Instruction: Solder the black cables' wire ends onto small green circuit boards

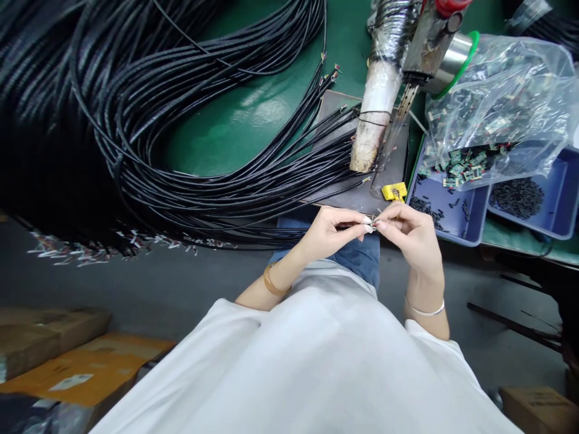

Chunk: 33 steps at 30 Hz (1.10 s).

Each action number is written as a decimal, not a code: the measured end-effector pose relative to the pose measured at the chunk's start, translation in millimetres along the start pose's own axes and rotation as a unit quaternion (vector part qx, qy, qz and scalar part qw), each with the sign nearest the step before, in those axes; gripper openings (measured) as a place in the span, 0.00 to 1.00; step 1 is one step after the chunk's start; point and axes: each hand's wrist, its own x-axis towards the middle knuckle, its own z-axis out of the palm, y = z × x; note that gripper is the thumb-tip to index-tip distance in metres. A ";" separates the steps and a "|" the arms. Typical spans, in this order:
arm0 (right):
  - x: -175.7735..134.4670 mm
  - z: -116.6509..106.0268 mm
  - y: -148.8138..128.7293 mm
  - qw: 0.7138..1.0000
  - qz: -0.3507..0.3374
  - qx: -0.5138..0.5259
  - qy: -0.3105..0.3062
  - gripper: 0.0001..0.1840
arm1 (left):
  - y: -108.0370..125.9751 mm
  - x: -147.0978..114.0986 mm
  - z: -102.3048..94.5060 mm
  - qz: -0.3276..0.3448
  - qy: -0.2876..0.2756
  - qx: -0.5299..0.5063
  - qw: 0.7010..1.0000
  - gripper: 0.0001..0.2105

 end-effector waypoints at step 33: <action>-15.6 7.7 -5.2 0.944 -0.179 -0.265 0.085 0.16 | 1.1 3.2 1.2 -0.067 0.039 -0.108 0.991 0.13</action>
